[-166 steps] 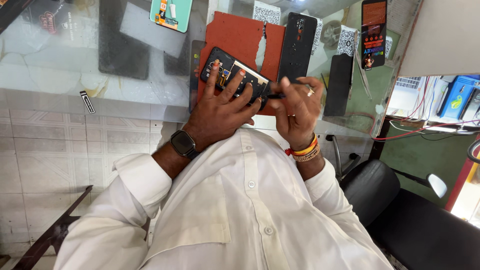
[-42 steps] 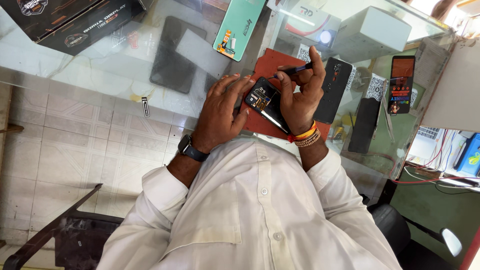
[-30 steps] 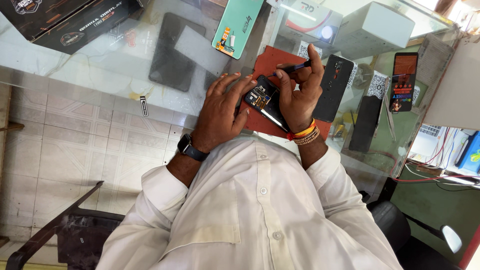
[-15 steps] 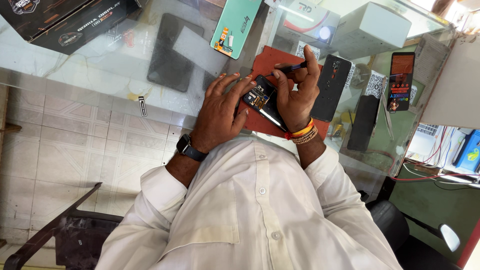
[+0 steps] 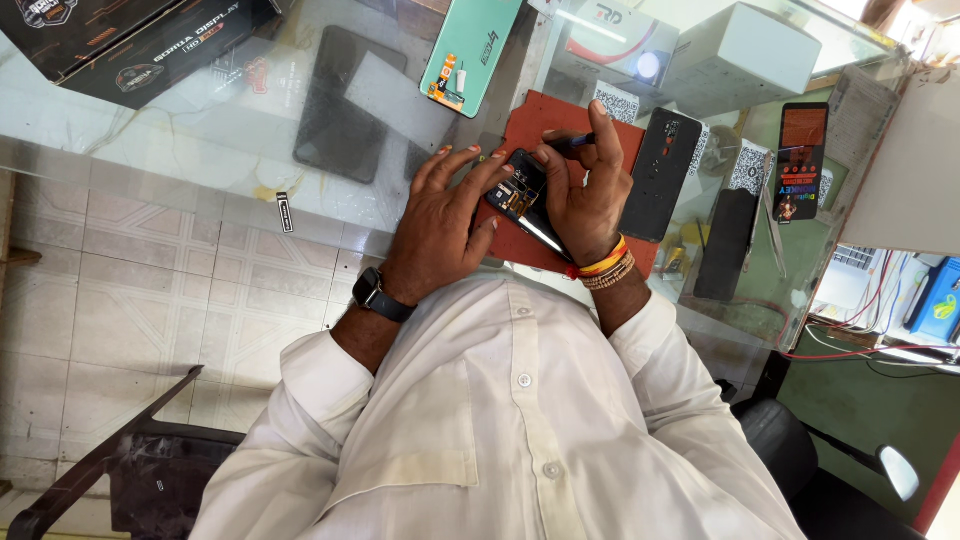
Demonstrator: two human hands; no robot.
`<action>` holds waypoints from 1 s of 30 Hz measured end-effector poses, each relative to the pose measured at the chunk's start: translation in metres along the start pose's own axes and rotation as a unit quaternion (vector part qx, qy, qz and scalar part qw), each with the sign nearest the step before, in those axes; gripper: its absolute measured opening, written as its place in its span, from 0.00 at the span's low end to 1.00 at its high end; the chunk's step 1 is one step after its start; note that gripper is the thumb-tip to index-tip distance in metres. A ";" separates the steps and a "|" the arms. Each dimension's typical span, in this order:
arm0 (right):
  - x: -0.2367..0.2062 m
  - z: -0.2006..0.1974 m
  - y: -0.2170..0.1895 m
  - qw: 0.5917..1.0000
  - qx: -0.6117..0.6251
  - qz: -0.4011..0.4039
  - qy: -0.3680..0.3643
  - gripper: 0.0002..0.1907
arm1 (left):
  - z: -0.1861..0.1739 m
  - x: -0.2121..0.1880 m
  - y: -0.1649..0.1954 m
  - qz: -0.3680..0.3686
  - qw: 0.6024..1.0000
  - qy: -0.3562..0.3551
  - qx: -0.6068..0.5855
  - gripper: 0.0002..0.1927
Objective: The person disassembles a smartphone, removes the battery, and reassembles the device using a screwdriver. They handle the phone body, battery, and screws, then tighten the screws to secure the back cover.
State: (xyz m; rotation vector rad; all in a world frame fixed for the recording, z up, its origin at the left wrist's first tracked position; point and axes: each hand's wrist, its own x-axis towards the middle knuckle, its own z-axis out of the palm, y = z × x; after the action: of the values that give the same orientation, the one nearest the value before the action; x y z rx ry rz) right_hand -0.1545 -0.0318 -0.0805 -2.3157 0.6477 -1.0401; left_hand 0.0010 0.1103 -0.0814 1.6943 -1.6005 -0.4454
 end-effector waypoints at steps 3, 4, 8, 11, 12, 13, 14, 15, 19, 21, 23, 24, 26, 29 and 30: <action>0.000 0.000 0.001 1.000 -0.006 -0.011 -0.001 0.37 | 0.001 0.000 0.000 0.002 1.000 -0.001 0.002 0.35; 0.000 0.000 0.001 1.000 -0.007 -0.016 -0.001 0.37 | 0.001 0.000 0.000 0.003 1.000 0.000 0.003 0.35; 0.001 0.000 0.001 0.999 -0.020 -0.028 -0.003 0.37 | 0.001 -0.001 -0.001 0.006 1.000 0.000 0.003 0.35; 0.002 0.000 0.000 0.999 -0.024 -0.037 -0.002 0.37 | 0.002 -0.001 -0.001 0.007 1.000 -0.003 0.008 0.34; 0.002 0.000 0.000 0.999 -0.022 -0.037 -0.002 0.37 | 0.002 -0.001 -0.001 0.005 1.000 -0.004 0.009 0.34; 0.003 0.000 0.000 0.999 -0.019 -0.038 -0.003 0.37 | 0.002 -0.001 -0.001 0.003 1.000 -0.007 0.009 0.34; 0.003 0.000 -0.001 0.999 -0.025 -0.042 -0.003 0.37 | 0.002 -0.001 -0.001 0.003 1.000 -0.006 0.010 0.34; 0.004 -0.001 -0.001 0.998 -0.032 -0.047 -0.004 0.37 | 0.002 -0.001 -0.001 0.004 1.000 -0.006 0.010 0.34; 0.005 -0.002 -0.001 0.996 -0.050 -0.068 -0.015 0.37 | 0.002 -0.001 -0.001 0.002 1.000 -0.012 0.019 0.33; 0.006 -0.003 -0.001 0.994 -0.070 -0.077 -0.020 0.37 | 0.002 -0.001 -0.001 0.001 1.000 -0.013 0.018 0.34; 0.006 -0.004 -0.002 0.993 -0.081 -0.084 -0.024 0.38 | 0.002 0.000 -0.001 0.001 1.000 -0.013 0.018 0.34; 0.006 -0.004 -0.002 0.993 -0.083 -0.085 -0.025 0.38 | 0.002 -0.001 -0.001 0.000 1.000 -0.013 0.018 0.33; 0.006 -0.004 -0.002 0.992 -0.085 -0.091 -0.027 0.38 | 0.003 0.000 -0.001 0.002 1.000 -0.012 0.018 0.33; 0.008 -0.005 -0.002 0.991 -0.088 -0.101 -0.032 0.39 | 0.003 0.000 -0.001 0.005 1.000 -0.008 0.021 0.34; 0.008 -0.005 -0.001 0.990 -0.090 -0.103 -0.034 0.39 | 0.003 0.000 -0.001 0.006 1.000 -0.008 0.022 0.34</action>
State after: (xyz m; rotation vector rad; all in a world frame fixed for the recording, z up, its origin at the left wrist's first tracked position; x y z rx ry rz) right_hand -0.1530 -0.0370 -0.0724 -2.6075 0.5009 -1.0242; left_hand 0.0000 0.1100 -0.0841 1.7166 -1.6410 -0.4216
